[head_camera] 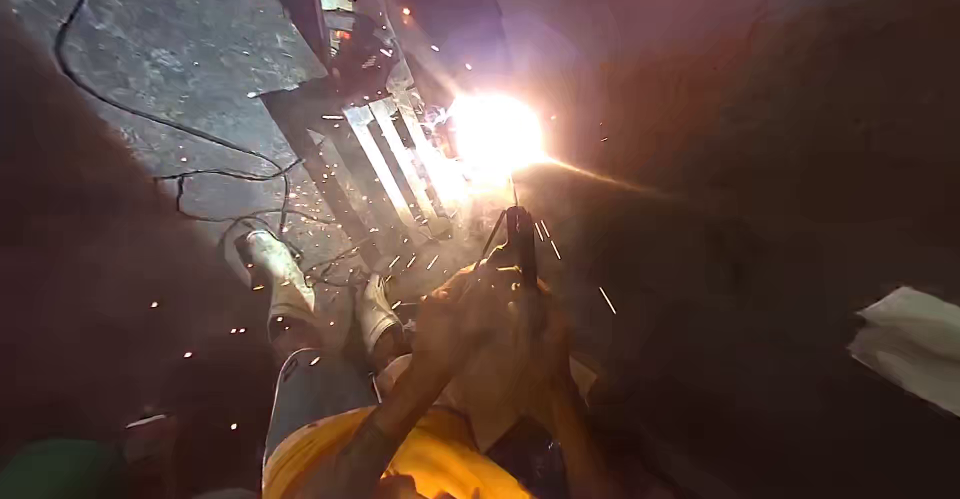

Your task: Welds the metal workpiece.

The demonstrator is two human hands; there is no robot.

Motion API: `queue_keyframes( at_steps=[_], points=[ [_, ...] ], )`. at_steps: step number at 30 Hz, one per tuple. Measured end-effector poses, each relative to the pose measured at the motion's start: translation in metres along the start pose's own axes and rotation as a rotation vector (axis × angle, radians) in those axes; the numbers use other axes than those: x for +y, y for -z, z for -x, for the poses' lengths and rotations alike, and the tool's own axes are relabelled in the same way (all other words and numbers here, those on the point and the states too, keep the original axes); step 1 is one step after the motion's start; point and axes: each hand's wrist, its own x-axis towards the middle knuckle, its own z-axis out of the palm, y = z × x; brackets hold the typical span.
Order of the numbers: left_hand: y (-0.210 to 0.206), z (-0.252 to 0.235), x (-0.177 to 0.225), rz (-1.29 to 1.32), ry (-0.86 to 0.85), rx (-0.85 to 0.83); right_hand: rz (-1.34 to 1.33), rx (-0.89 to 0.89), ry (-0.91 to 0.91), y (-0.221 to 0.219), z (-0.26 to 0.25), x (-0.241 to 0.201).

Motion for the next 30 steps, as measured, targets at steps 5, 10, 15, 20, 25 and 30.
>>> queue_keyframes(
  at_steps=[5, 10, 15, 20, 25, 30],
  points=[
    [-0.002, -0.011, -0.006, -0.011, -0.037, -0.019, -0.049, -0.015, -0.01, -0.005, -0.004, 0.004],
    [-0.001, -0.009, -0.008, 0.063, -0.05, 0.015, -0.058, 0.011, 0.025, -0.01, -0.003, 0.009],
    [-0.002, -0.013, -0.009, 0.047, -0.012, 0.015, -0.054, -0.001, 0.016, -0.012, -0.007, 0.011],
    [0.001, -0.017, -0.009, -0.016, 0.004, -0.012, -0.101, -0.016, -0.026, -0.014, -0.009, 0.011],
    [0.001, -0.018, -0.008, -0.055, 0.009, 0.01, -0.102, -0.015, -0.017, -0.015, -0.01, 0.013],
    [0.003, -0.007, -0.003, -0.32, -0.087, 0.01, 0.044, -0.047, -0.101, -0.014, -0.013, 0.003]
  ],
)
